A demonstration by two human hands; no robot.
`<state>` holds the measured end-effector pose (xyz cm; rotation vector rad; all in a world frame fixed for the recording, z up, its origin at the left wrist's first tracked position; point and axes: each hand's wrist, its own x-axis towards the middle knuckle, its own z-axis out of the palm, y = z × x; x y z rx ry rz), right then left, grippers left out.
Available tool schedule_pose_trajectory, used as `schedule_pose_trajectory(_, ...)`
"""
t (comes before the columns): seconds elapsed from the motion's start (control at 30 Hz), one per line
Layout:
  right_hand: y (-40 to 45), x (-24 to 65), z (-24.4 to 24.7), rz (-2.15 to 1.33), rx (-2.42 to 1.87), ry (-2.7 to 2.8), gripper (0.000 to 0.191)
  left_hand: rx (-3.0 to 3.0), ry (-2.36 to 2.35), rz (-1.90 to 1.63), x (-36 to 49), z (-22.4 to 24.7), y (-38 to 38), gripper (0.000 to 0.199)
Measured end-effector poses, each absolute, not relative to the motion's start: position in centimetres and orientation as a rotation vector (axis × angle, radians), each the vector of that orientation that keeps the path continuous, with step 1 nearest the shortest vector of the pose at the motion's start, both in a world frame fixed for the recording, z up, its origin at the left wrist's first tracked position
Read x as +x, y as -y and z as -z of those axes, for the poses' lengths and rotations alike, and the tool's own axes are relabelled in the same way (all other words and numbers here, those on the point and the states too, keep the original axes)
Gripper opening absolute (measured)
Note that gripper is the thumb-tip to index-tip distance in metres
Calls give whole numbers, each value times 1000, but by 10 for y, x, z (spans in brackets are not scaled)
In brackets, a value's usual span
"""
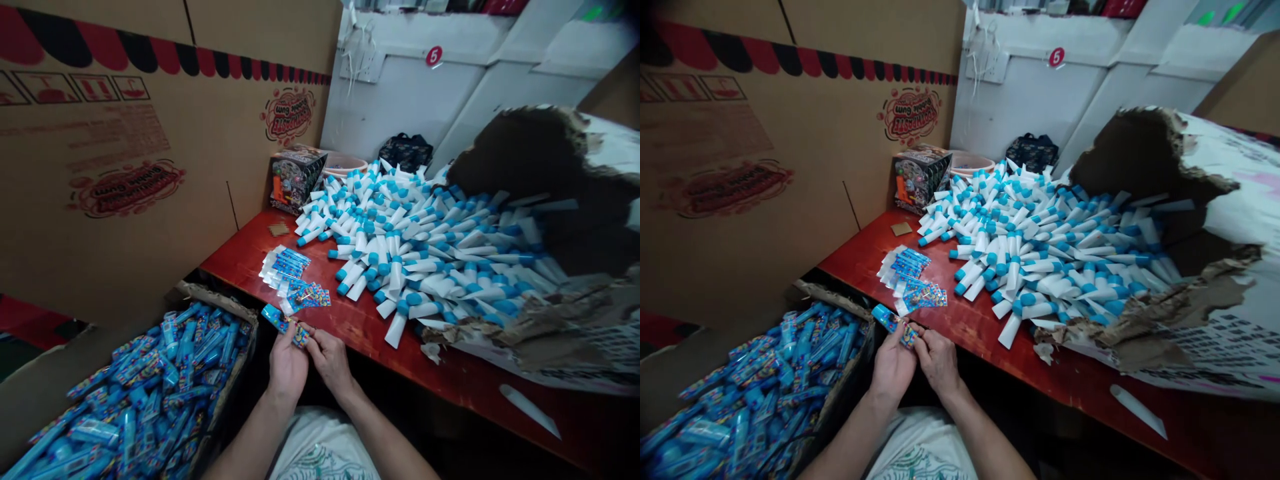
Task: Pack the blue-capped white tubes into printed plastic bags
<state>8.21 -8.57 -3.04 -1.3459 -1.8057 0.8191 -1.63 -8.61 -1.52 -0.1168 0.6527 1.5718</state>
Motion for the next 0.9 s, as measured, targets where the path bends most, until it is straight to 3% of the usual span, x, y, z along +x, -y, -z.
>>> schedule_pose_trajectory(0.23,47,81,13,-440,-1296,2142,22,102,-846,-1638,-67,23,81,18)
schedule_pose_trajectory(0.47,18,77,24,-74,-1320,2395,39,-169,-1065,-1764,-128,32,81,7)
schedule_pose_trajectory(0.73,36,89,44,197,-1166,2481,28,-218,-1100,-1769,-148,37,105,8)
schedule_pose_trajectory(0.9,47,98,43,168,-1218,2434,28,151,-1172,-1569,-102,30,115,32)
